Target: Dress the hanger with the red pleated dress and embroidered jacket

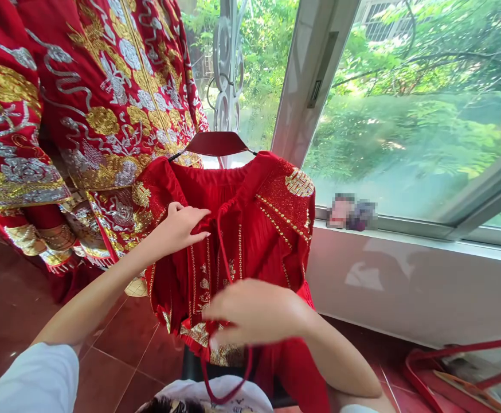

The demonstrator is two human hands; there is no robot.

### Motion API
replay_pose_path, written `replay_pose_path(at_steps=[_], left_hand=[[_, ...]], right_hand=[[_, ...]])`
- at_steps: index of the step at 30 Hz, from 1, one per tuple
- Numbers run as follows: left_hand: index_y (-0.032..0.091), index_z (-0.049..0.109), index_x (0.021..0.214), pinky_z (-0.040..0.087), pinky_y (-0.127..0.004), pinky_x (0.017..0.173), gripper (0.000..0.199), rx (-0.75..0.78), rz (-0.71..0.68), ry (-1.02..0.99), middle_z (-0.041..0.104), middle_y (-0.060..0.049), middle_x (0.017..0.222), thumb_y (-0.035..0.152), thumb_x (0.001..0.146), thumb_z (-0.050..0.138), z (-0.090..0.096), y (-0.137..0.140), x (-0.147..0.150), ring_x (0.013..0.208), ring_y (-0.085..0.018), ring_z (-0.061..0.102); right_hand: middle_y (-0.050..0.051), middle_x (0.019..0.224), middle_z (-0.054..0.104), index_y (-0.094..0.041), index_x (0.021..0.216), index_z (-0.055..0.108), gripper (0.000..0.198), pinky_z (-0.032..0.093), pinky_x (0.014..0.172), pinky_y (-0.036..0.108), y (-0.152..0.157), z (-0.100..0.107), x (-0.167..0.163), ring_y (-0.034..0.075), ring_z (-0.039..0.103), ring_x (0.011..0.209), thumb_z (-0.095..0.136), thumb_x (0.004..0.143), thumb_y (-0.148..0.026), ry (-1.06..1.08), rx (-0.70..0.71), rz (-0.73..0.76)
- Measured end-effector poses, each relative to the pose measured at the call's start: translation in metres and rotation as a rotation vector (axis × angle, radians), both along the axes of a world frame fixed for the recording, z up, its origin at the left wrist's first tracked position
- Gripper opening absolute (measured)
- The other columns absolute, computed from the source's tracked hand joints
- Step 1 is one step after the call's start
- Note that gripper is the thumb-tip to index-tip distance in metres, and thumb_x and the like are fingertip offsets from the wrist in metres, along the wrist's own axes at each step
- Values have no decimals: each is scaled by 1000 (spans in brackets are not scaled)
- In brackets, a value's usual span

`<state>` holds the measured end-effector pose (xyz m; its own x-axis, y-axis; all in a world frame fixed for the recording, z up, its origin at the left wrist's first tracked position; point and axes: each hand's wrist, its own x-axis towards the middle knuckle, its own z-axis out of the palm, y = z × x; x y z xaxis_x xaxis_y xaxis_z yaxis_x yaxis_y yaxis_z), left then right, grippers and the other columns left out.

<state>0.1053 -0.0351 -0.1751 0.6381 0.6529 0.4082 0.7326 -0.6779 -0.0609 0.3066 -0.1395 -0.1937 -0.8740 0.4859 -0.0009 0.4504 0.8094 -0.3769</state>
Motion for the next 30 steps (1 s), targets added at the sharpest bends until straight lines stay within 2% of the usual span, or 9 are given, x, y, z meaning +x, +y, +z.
replay_pose_path(at_steps=[3, 5, 10, 15, 17, 20, 25, 28, 30], left_hand=[[15, 62, 86, 27, -39, 85, 16, 5, 18, 121, 67, -8, 93, 25, 90, 50, -1, 1, 6, 90, -23, 59], [15, 61, 81, 27, -38, 83, 21, -34, -24, 157, 65, -6, 87, 25, 92, 45, 3, -1, 6, 84, -21, 57], [15, 59, 78, 25, -36, 81, 28, -164, -66, 178, 62, -4, 80, 19, 94, 36, 17, -5, -2, 76, -18, 53], [15, 61, 86, 23, -37, 84, 31, -269, -142, 116, 63, -2, 84, 22, 97, 33, 19, -5, -6, 78, -16, 53], [16, 62, 86, 22, -37, 84, 29, -227, -144, 92, 64, -2, 84, 22, 97, 36, 17, -7, -6, 81, -16, 53], [16, 63, 85, 21, -37, 85, 28, -107, -140, 85, 65, -2, 85, 21, 96, 38, 15, -11, -6, 83, -16, 54], [18, 65, 85, 23, -37, 84, 30, 72, -92, -2, 67, -3, 85, 24, 97, 39, 19, -11, -26, 80, -16, 54], [19, 65, 83, 25, -37, 84, 29, 24, -90, -50, 68, -1, 83, 29, 96, 41, 22, -10, -49, 76, -15, 54], [20, 65, 85, 29, -37, 87, 28, -70, -147, -57, 69, 0, 85, 31, 96, 42, 25, -14, -60, 78, -14, 57]], right_hand=[[9, 94, 70, -17, 99, 66, 22, 44, 69, 28, 35, -9, -18, 18, 64, 78, 47, 92, -26, 231, 139, -487], [11, 92, 70, -14, 98, 64, 22, 44, 68, 29, 55, -19, -29, 18, 63, 76, 44, 92, -23, 388, 158, -671], [11, 90, 70, -15, 90, 65, 23, 46, 69, 31, 76, -47, -49, 19, 62, 73, 47, 90, -31, 769, 86, -783], [0, 59, 56, -17, 73, 60, 27, 39, 49, 24, 76, -54, -52, 12, 48, 51, 57, 80, -43, 1128, -217, -785], [-3, 56, 52, -18, 68, 55, 26, 37, 48, 24, 76, -54, -50, 10, 44, 48, 58, 77, -42, 1154, -267, -769], [-2, 58, 53, -19, 65, 51, 25, 38, 53, 25, 72, -67, -51, 11, 45, 51, 56, 79, -40, 1126, -223, -799], [1, 63, 64, -25, 62, 52, 27, 46, 61, 35, 56, -130, -59, 21, 58, 60, 53, 80, -45, 935, -158, -916], [1, 62, 65, -27, 57, 52, 30, 48, 60, 39, 42, -154, -50, 26, 63, 61, 51, 78, -49, 746, -181, -910], [3, 58, 64, -26, 55, 53, 31, 47, 59, 40, 32, -143, -35, 27, 62, 57, 52, 77, -48, 634, -168, -941]])
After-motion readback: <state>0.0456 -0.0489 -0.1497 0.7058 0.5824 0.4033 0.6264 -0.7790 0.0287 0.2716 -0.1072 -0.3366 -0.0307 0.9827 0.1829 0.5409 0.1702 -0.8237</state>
